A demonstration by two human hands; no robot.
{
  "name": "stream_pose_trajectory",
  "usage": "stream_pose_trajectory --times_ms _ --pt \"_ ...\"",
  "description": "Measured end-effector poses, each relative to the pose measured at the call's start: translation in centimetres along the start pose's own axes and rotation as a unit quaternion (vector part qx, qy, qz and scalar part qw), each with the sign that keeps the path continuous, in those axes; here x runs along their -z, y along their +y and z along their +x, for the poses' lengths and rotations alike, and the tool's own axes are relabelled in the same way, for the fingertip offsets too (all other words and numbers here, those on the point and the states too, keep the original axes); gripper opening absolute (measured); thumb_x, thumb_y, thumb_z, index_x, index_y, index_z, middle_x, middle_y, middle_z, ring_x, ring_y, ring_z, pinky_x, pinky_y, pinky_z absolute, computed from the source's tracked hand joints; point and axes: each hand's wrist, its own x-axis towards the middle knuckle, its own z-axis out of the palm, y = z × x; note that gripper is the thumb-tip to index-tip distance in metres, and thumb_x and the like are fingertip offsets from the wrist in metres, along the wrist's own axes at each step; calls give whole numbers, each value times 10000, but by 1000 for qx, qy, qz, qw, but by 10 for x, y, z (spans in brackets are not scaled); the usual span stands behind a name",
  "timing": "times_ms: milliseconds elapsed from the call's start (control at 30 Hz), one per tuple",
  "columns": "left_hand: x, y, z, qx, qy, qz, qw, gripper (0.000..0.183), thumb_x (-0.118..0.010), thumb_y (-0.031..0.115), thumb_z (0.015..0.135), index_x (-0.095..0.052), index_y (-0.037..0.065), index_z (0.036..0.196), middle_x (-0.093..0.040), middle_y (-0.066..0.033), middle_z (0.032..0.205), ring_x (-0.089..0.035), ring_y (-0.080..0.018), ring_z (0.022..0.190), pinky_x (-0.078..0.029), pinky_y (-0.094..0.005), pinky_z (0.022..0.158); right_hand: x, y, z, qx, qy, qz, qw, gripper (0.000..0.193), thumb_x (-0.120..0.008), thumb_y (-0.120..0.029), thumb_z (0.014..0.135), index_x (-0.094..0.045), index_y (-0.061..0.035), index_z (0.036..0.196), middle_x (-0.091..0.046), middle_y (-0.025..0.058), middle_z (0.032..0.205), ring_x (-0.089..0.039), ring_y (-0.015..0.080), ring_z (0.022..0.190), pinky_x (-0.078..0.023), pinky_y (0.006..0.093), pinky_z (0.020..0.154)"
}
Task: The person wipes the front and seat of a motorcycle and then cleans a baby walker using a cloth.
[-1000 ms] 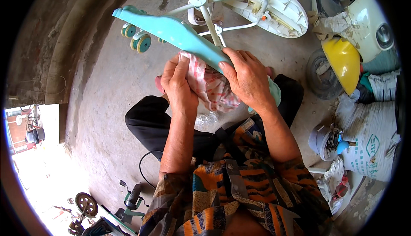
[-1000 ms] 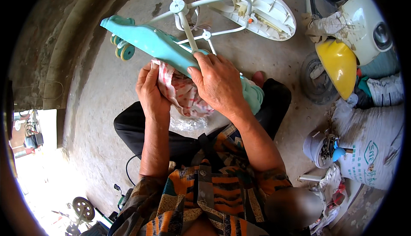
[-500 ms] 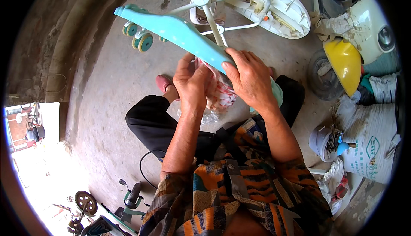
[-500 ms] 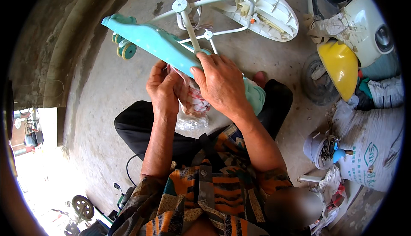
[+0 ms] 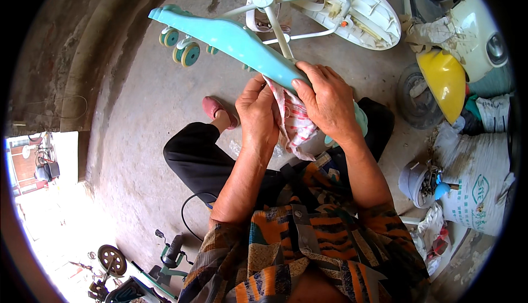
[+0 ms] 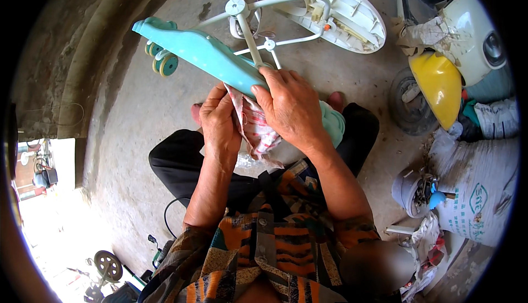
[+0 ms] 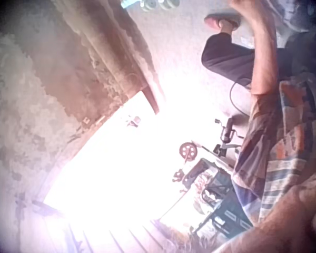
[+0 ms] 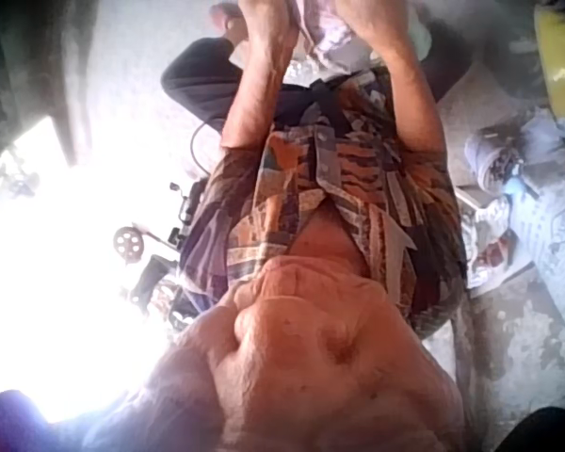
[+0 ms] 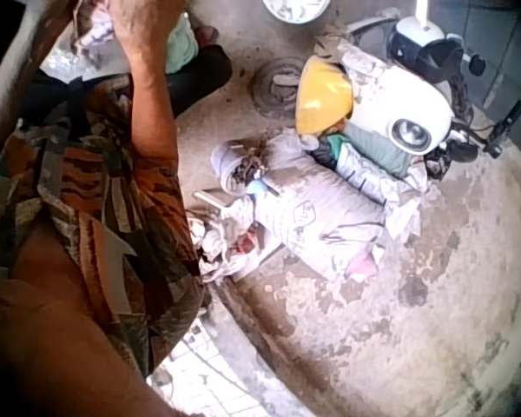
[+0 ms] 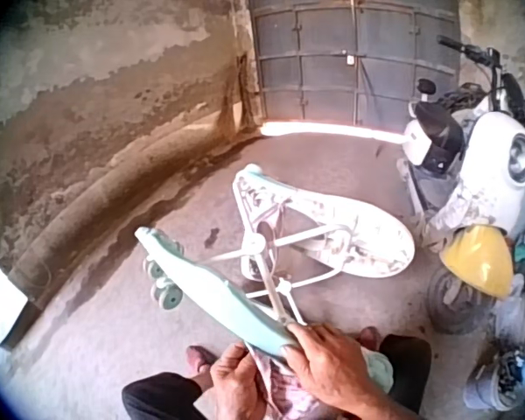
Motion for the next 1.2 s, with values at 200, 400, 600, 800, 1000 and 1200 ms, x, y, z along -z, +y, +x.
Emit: stream_pose_trajectory --times_ms 200,400,600,800,1000,1200 --pt "-1 -8 -26 18 5 73 997 252 -521 -1 914 -570 -81 1148 -652 -96 986 -628 -134 825 -517 -250 732 -4 2 0 12 -5 5 1000 300 -596 -193 874 -561 17 1086 -629 178 885 -594 358 830 -480 459 735" --pt "0 -50 -48 59 -90 147 983 210 -567 32 913 -621 -35 1105 -658 -47 969 -582 -96 832 -480 -251 762 -5 0 4 2 -1 0 1000 285 -581 -207 886 -561 6 1074 -626 176 882 -588 363 818 -476 463 726" --pt "16 -27 -38 58 -157 292 942 171 -562 -7 857 -651 -4 1003 -644 -16 877 -551 -74 779 -456 -229 713 -3 2 3 9 -4 6 1000 268 -592 -183 880 -571 9 1065 -639 177 901 -597 365 843 -479 454 731" --pt "53 -10 -46 32 -132 438 889 138 -592 18 851 -661 -40 955 -646 -71 783 -567 -103 722 -471 -261 672 -4 -1 1 -4 -23 8 1000 294 -579 -188 897 -580 23 1102 -639 194 972 -599 372 912 -476 438 798" --pt "50 32 -38 -114 17 386 915 142 -596 27 903 -662 -38 1010 -666 -34 839 -566 -63 752 -479 -223 687 -8 2 -1 9 7 -9 1000 283 -618 -198 863 -573 5 1055 -629 167 886 -595 351 834 -484 441 733" --pt "-2 60 -5 -318 -35 529 786 206 -634 6 829 -629 -20 1033 -626 -109 968 -549 -133 635 -450 -252 585 -11 1 0 30 18 -23 999 241 -623 -156 830 -577 4 1005 -624 158 840 -598 339 796 -491 434 693"
